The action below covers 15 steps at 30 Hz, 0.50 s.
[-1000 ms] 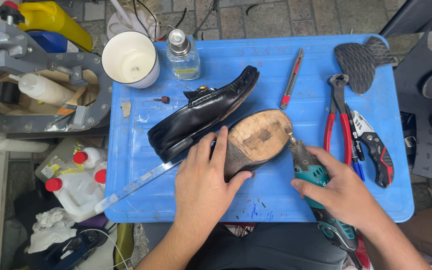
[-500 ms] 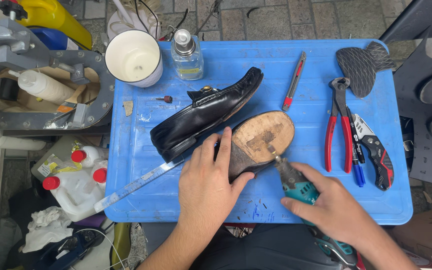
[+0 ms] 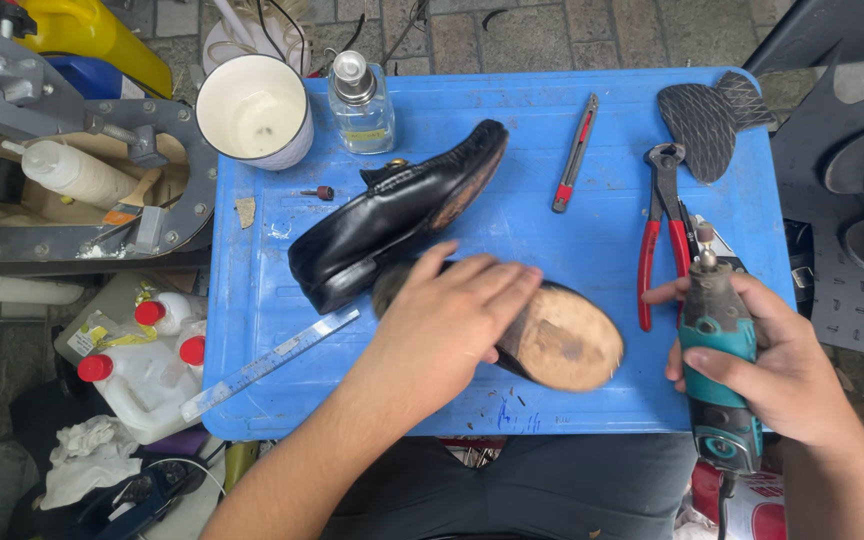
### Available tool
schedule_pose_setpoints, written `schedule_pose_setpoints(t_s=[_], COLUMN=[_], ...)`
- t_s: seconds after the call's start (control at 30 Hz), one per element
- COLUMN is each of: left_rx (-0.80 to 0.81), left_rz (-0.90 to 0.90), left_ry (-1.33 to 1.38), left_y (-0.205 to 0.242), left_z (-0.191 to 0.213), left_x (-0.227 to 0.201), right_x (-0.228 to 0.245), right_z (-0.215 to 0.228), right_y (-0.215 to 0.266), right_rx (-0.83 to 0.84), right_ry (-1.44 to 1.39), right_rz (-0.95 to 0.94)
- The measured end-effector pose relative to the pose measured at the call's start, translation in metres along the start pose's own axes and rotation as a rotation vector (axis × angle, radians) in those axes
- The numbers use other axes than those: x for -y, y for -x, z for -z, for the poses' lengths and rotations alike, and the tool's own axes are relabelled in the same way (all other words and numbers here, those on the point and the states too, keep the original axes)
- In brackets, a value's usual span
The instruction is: The person uses a rotary grinding tool to smooth the soles of two black leather shoes. They hold each shoe with one hand and grind the sole surface with the other, rotating the shoes to cover different areas.
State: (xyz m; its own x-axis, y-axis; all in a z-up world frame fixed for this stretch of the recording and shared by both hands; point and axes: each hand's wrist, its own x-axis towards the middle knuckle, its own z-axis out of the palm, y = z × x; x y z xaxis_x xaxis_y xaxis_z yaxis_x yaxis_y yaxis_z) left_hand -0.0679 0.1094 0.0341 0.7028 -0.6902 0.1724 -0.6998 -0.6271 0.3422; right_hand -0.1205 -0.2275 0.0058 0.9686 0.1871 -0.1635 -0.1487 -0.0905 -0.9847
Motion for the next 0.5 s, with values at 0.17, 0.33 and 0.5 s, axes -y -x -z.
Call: schedule_pose_setpoints(t_s=[0.17, 0.33, 0.5], left_rx=[-0.034, 0.113, 0.009], left_rz=[-0.303, -0.202, -0.154], left_ry=[0.108, 0.179, 0.259], left_y=[-0.027, -0.04, -0.014], left_z=[-0.011, -0.015, -0.02], left_x=[-0.008, -0.008, -0.019], right_x=[-0.011, -0.019, -0.025], right_z=[0.002, -0.006, -0.01], right_y=[0.01, 0.017, 0.016], right_rx=[0.135, 0.063, 0.112], right_ry=[-0.142, -0.083, -0.168], right_rz=[0.075, -0.031, 0.04])
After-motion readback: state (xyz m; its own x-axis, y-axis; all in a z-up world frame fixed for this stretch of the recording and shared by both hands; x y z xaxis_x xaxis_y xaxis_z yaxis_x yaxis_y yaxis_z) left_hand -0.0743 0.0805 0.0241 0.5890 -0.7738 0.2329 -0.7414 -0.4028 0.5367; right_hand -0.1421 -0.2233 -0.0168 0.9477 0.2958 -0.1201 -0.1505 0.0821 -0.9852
